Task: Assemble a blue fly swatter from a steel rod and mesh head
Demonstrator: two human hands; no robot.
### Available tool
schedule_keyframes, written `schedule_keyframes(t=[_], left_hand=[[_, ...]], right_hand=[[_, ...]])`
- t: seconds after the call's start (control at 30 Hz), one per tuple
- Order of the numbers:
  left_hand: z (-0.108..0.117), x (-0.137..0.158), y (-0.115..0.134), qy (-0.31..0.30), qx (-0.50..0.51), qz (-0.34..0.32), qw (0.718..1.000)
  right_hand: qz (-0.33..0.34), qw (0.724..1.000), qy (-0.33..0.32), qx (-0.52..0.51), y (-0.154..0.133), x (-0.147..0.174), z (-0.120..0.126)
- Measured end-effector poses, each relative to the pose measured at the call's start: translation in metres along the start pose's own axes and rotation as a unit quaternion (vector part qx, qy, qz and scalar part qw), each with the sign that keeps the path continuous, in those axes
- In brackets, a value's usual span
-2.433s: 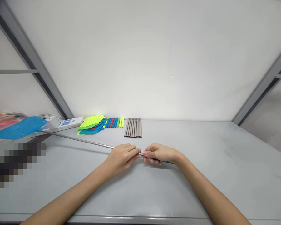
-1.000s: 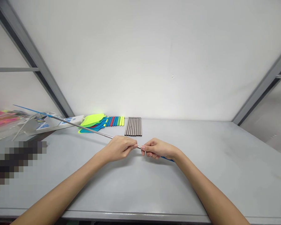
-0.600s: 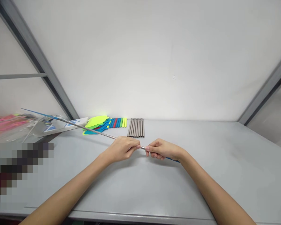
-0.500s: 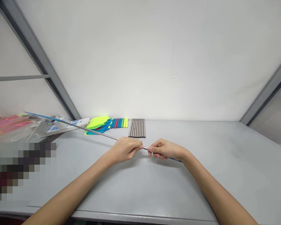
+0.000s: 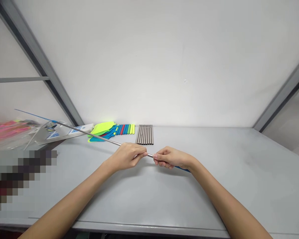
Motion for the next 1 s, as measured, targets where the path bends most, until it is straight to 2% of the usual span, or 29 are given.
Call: schedule_keyframes(t=[1.0], left_hand=[[0.012, 0.013, -0.006, 0.001, -0.009, 0.043, 0.999]], right_hand=[[0.012, 1.0, -0.027, 0.005, 0.002, 0.001, 0.001]])
Point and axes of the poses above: each hand's wrist, its own x-axis away from the middle knuckle, its own z-axis out of the back of the hand, y = z × x, the point moved 1 cm from there along -x, towards the middle knuckle, and after that the axes turned 13 degrees about z, right-handed, at the moved point
